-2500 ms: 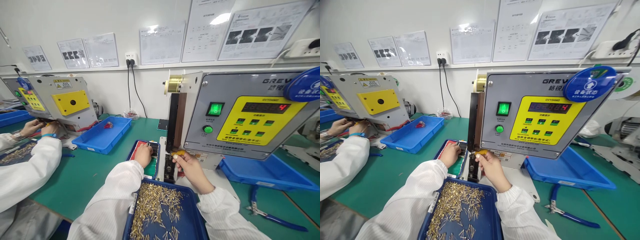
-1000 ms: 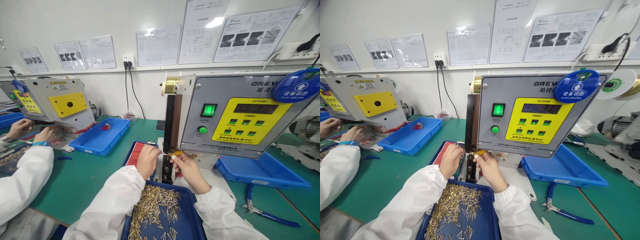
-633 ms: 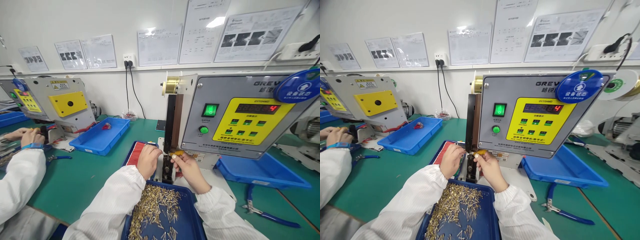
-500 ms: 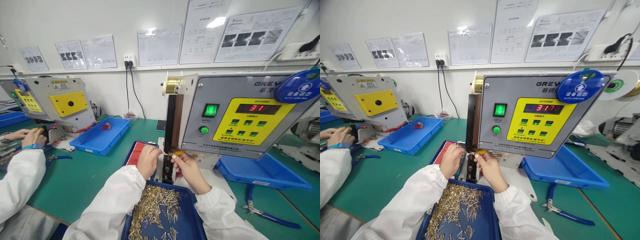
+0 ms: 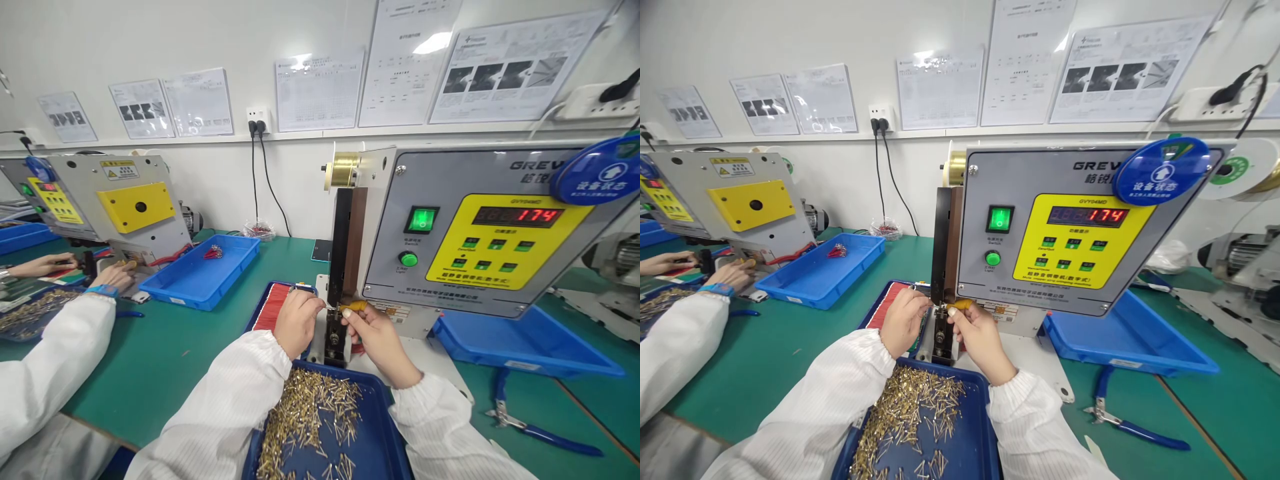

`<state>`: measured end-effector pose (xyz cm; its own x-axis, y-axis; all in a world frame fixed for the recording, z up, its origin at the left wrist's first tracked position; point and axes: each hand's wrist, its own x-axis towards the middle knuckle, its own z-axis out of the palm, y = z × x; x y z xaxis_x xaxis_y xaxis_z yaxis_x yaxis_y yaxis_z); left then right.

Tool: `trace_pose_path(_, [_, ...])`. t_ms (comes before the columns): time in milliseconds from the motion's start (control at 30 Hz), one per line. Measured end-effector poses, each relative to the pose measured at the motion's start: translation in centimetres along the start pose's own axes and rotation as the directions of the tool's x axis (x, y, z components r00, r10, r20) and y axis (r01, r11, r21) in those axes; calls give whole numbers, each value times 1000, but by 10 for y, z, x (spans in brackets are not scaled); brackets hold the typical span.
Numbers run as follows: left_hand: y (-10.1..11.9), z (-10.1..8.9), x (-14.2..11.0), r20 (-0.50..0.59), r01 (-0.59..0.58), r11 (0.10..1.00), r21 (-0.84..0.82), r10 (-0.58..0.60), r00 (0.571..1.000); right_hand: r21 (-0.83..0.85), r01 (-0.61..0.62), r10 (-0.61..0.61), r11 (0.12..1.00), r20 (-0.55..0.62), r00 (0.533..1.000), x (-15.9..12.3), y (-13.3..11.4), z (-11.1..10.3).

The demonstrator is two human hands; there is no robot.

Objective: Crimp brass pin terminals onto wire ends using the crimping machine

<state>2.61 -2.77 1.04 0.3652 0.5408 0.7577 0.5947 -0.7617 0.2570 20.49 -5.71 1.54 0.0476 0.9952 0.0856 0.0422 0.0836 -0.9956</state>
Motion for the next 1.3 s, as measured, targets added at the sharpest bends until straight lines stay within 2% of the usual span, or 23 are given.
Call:
trace_pose_path(367, [1, 0, 0, 8, 0, 1000, -3, 0, 1000, 18, -2, 2, 1000, 29, 1000, -1, -4, -2])
trace_pose_path(667, [1, -1, 0, -90, -22, 999, 43, 26, 996, 22, 33, -33, 999, -7, 999, -1, 3, 1])
trace_pose_path(933, [1, -1, 1, -69, -41, 998, 39, 44, 997, -115, 152, -164, 982, -100, 981, -7, 4, 8])
trace_pose_path(1300, [0, -1, 1, -42, -51, 998, 33, 52, 998, -77, 131, -138, 988, -101, 985, -7, 6, 8])
